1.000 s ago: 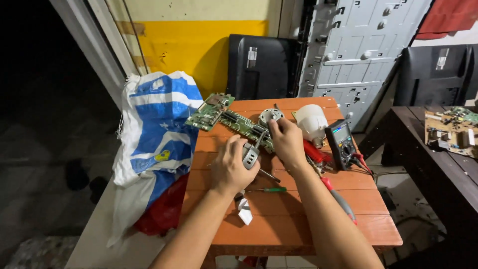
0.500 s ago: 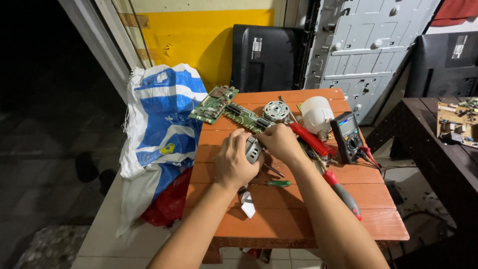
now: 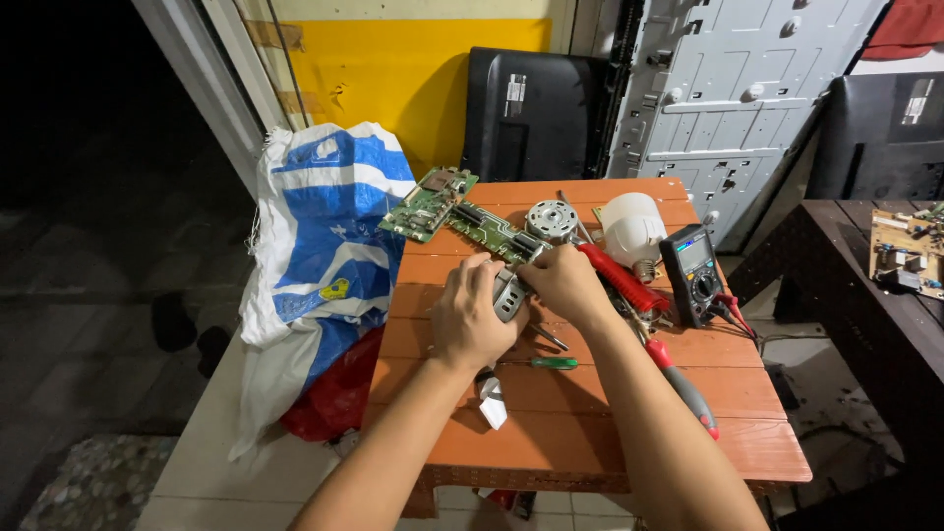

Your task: A person is inspecting and adjusting electronic components, specifically a circuit board and a small motor, using a screwdriver at a repair bench.

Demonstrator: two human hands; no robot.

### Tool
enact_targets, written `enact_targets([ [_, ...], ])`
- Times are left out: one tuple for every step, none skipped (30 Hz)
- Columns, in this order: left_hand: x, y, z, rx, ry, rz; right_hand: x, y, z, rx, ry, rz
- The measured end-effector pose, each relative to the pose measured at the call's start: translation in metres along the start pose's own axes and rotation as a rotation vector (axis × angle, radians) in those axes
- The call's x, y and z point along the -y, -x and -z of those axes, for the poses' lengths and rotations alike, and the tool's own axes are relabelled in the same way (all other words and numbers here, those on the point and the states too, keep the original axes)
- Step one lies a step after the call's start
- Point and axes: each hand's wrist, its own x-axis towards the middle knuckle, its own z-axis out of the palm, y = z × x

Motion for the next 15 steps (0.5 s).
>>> enact_targets([
  [0.001,0.000,0.000,0.000,0.001,0.002,-0.005,-0.009,-0.004,0.001,0.001,-0.001],
  [0.003,0.001,0.000,0.007,0.016,-0.023,-0.011,-0.018,-0.008,-0.041,0.036,-0.025],
  [0.004,0.000,-0.001,0.013,0.033,-0.053,-0.016,-0.028,-0.010,-0.088,0.068,-0.050],
  [0.002,-0.001,0.000,0.014,0.035,-0.057,-0.014,-0.027,-0.008,-0.092,0.067,-0.052],
  [0.001,-0.001,0.001,0.014,0.025,-0.039,-0.010,-0.027,-0.007,-0.115,0.085,-0.067],
  [0.001,-0.002,0.003,0.013,0.016,-0.020,-0.007,-0.027,-0.006,-0.138,0.102,-0.081],
  [0.000,-0.002,0.003,0.015,0.013,-0.018,-0.002,-0.020,-0.004,-0.133,0.101,-0.081],
  [-0.001,-0.003,0.004,0.021,0.011,-0.004,0.003,-0.013,-0.002,-0.091,0.081,-0.057],
  [-0.002,-0.003,0.004,0.026,0.011,0.012,0.007,-0.006,0.001,-0.048,0.063,-0.033],
  [0.000,-0.001,0.004,0.027,0.010,0.016,0.010,-0.002,0.001,-0.044,0.064,-0.033],
  [0.001,0.000,0.002,0.032,0.015,0.017,0.013,0.001,0.003,-0.038,0.044,-0.029],
  [0.002,0.001,0.001,0.036,0.020,0.018,0.015,0.004,0.005,-0.031,0.025,-0.025],
  [0.002,0.003,-0.001,0.042,0.023,0.021,-0.002,-0.013,-0.005,-0.028,0.026,-0.032],
  [0.002,0.004,-0.002,0.038,0.013,0.007,-0.020,-0.031,-0.014,-0.096,0.041,-0.059],
  [0.004,0.003,-0.001,0.026,-0.005,-0.012,-0.033,-0.050,-0.022,-0.167,0.053,-0.075],
])
